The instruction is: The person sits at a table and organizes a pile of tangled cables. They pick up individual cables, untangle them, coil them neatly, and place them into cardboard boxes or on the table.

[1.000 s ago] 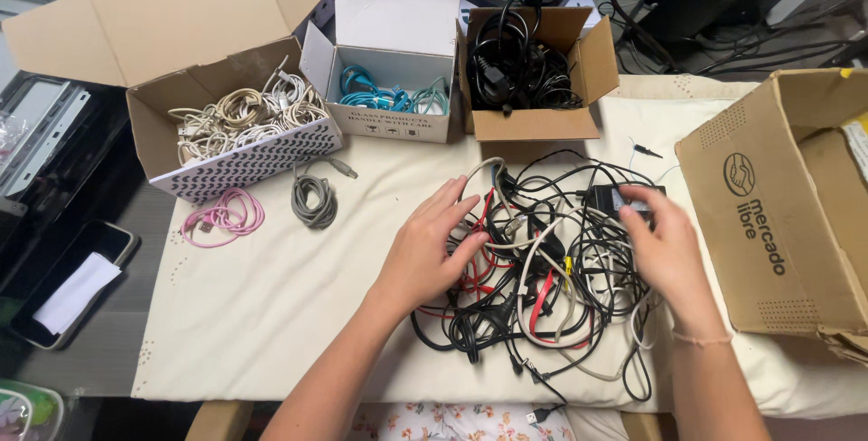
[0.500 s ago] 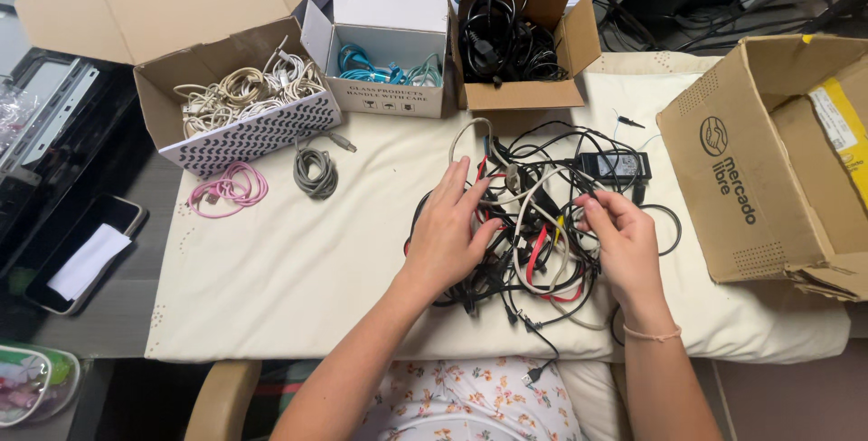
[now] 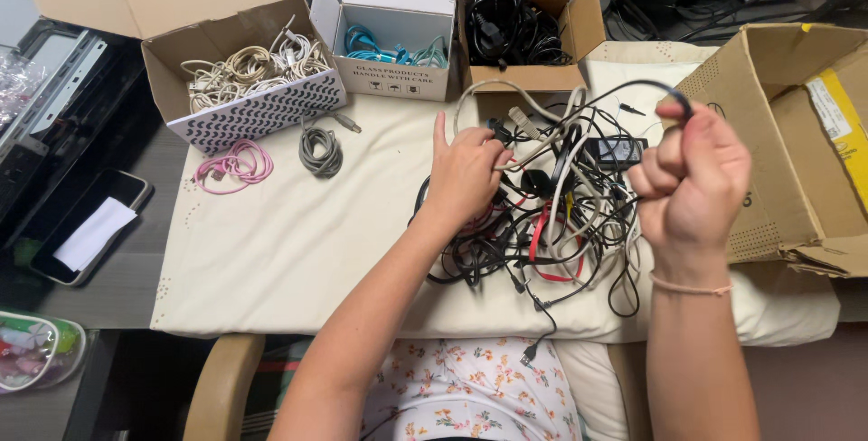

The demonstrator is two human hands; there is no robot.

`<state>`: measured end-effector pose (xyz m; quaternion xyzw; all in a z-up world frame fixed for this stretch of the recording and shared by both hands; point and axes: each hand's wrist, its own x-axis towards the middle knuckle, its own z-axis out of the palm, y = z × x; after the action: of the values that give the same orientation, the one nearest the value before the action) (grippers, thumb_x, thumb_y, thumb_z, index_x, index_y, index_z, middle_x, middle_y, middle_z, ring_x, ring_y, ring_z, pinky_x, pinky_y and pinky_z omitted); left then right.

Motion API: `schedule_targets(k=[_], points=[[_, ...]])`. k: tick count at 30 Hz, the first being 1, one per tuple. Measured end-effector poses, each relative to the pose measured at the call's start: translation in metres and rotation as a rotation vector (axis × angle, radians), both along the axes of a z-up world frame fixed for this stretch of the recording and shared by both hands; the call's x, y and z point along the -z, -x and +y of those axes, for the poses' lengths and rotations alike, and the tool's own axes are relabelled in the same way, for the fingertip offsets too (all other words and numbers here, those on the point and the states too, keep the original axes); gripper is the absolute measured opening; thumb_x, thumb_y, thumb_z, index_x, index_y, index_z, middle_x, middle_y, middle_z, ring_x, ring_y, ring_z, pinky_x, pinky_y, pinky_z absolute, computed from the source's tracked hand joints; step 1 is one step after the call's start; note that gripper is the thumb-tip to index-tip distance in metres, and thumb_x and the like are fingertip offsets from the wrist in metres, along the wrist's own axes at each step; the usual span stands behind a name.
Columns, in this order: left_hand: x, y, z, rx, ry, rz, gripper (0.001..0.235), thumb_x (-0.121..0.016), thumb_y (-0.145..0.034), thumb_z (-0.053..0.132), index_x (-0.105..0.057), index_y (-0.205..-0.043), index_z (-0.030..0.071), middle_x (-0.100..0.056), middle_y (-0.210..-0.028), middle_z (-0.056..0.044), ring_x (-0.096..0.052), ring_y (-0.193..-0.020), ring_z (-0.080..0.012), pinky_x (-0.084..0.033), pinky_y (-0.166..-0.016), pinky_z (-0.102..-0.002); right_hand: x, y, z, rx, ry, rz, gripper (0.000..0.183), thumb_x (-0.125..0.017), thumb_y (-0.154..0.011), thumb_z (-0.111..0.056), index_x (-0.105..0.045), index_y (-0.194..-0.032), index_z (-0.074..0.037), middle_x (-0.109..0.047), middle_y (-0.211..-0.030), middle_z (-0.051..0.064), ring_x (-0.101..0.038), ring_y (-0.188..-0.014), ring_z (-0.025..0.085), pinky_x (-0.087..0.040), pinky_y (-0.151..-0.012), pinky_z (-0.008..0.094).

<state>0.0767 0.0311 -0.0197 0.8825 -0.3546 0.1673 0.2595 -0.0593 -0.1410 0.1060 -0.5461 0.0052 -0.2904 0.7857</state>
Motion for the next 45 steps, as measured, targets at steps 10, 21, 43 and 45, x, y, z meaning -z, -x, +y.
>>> schedule_targets(k=[10,21,43,45], points=[[-0.03,-0.019,0.014,0.176,0.083,0.189,0.086,-0.067,-0.067,0.027,-0.047,-0.149,0.009,-0.039,-0.161,-0.016,-0.026,-0.155,-0.03,0.008,-0.121,-0.07,-0.066,-0.059,-0.013,-0.134,1.278,0.723,0.029,-0.053,-0.108,-0.025,-0.077,-0.1,-0.01,-0.043,-0.062,-0.001,-0.032,-0.057,0.013,-0.027,-0.056,0.033],[-0.063,-0.025,0.009,-0.131,0.287,0.465,0.033,-0.056,-0.089,0.046,-0.069,-0.08,0.016,-0.067,-0.129,0.001,-0.069,-0.106,-0.0275,-0.051,-0.084,-0.046,-0.06,-0.053,-0.041,0.279,1.605,-0.148,0.015,-0.066,-0.127,0.001,-0.076,-0.118,0.007,-0.075,-0.104,0.015,-0.067,-0.087,0.026,-0.047,-0.078,0.037],[-0.043,0.04,0.034,0.53,0.592,-0.166,0.062,-0.038,-0.105,0.059,-0.056,-0.137,0.009,-0.064,-0.137,-0.014,-0.061,-0.132,-0.0335,-0.042,-0.12,-0.059,-0.037,-0.053,-0.025,0.033,0.034,0.463,0.021,-0.045,-0.114,-0.028,-0.049,-0.097,-0.016,-0.024,-0.059,-0.006,-0.014,-0.045,0.004,-0.012,-0.04,0.022],[-0.044,0.048,0.04,0.636,0.373,-0.253,0.052,-0.062,-0.093,0.057,-0.065,-0.091,0.005,-0.066,-0.081,-0.006,-0.069,-0.085,-0.0273,-0.038,-0.113,-0.058,-0.032,-0.053,-0.047,-0.193,-0.28,0.452,0.021,-0.05,-0.114,-0.03,-0.055,-0.098,-0.018,-0.028,-0.06,-0.009,-0.014,-0.045,0.003,-0.013,-0.039,0.017]])
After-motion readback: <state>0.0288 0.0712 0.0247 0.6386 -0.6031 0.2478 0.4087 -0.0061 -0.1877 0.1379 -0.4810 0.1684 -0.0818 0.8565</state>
